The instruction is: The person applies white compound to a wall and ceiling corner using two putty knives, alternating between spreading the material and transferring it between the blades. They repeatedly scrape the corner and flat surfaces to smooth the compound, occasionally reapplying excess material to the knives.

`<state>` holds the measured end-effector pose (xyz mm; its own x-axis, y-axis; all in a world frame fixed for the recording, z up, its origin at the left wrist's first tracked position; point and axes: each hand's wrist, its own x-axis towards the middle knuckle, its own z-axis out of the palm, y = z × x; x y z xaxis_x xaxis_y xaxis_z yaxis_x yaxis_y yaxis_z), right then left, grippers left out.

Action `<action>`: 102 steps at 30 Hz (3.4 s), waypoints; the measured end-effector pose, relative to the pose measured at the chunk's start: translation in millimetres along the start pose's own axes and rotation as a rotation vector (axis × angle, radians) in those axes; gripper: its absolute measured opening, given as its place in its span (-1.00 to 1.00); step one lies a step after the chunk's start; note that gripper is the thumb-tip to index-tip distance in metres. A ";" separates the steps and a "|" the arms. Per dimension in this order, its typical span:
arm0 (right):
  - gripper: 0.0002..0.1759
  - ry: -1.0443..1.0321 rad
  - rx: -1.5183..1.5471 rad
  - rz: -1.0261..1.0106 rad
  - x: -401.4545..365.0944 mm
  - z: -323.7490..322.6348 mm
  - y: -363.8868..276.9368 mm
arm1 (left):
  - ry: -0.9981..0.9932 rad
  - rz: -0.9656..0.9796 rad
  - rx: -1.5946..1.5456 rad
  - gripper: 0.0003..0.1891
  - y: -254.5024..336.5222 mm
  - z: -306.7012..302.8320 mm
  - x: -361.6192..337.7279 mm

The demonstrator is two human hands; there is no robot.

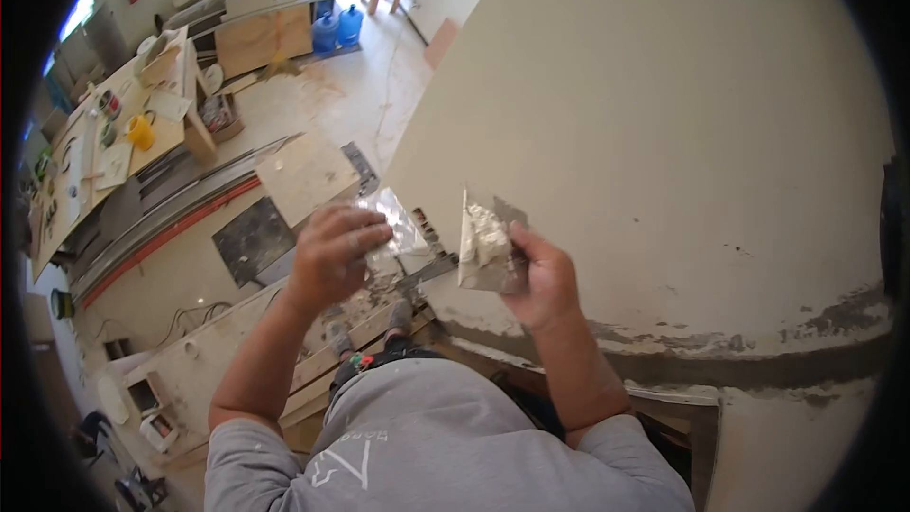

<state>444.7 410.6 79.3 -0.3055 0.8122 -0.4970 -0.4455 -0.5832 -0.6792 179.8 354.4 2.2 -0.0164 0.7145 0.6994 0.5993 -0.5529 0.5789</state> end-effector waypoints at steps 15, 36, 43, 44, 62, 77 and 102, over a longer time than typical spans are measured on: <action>-0.83 0.268 -0.138 -0.177 -35.0 -51.4 -53.3 | -0.116 0.325 -0.208 -0.62 5.4 24.1 106.8; -0.35 0.119 -0.858 -0.245 -202.2 -130.2 -174.2 | 0.952 0.716 0.126 -0.56 126.8 86.4 494.5; -0.38 0.153 -0.764 -0.089 -207.8 -130.8 -178.7 | 0.944 0.721 0.125 -0.59 131.7 93.0 500.6; -0.39 0.159 -0.759 -0.047 -208.6 -132.7 -180.0 | 0.929 0.720 0.119 -0.58 132.1 93.3 500.2; -0.37 0.160 -0.815 -0.086 -207.0 -116.2 -178.5 | 0.755 0.356 0.114 -0.59 79.2 61.0 459.8; -0.25 0.190 -0.956 -0.176 -202.3 -89.3 -176.5 | 0.669 0.142 0.152 -0.62 124.0 66.0 505.1; -0.34 0.187 -0.881 -0.227 -205.7 -117.8 -170.8 | 0.406 0.707 -0.203 -0.56 291.3 121.2 339.9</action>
<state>682.7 341.5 234.0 -0.1148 0.9373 -0.3292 0.3452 -0.2731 -0.8979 445.8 488.2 357.8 -0.0014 -0.0174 0.9998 0.4221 -0.9064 -0.0152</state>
